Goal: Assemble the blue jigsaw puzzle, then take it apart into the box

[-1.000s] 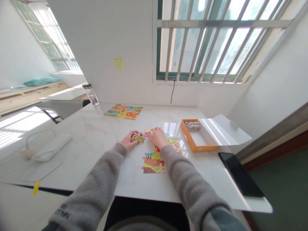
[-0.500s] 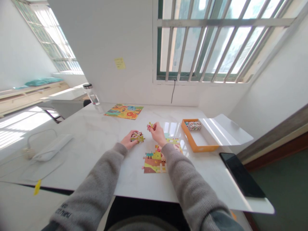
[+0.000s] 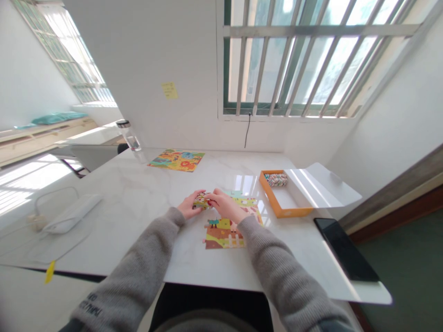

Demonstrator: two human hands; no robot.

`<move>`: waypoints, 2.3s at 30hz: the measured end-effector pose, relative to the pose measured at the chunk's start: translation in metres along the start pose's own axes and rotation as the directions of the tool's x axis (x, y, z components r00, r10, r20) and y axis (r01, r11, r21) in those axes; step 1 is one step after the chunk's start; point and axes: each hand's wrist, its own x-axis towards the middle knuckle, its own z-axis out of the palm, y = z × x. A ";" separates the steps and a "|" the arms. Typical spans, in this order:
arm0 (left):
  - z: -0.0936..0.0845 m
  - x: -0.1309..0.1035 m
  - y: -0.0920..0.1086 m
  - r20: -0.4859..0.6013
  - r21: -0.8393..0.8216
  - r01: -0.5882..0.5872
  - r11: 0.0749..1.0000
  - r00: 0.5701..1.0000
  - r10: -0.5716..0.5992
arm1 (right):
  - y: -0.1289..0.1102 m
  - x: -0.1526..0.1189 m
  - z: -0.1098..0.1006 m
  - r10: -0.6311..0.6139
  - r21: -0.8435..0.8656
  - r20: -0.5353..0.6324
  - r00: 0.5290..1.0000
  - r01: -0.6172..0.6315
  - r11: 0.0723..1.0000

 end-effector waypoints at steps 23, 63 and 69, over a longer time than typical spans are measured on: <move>0.015 0.001 0.006 0.049 0.214 0.020 0.977 0.998 -0.031 | 0.028 -0.011 -0.023 0.152 -0.638 -0.167 0.974 -0.225 0.737; 0.013 0.001 0.009 0.043 0.233 0.009 0.972 0.999 -0.019 | -0.009 -0.013 -0.001 -0.021 -0.354 -0.089 0.996 -0.012 0.935; 0.012 0.000 0.013 0.057 0.241 0.007 0.970 0.998 -0.021 | 0.008 -0.016 -0.009 0.174 -0.551 0.004 0.985 -0.143 0.822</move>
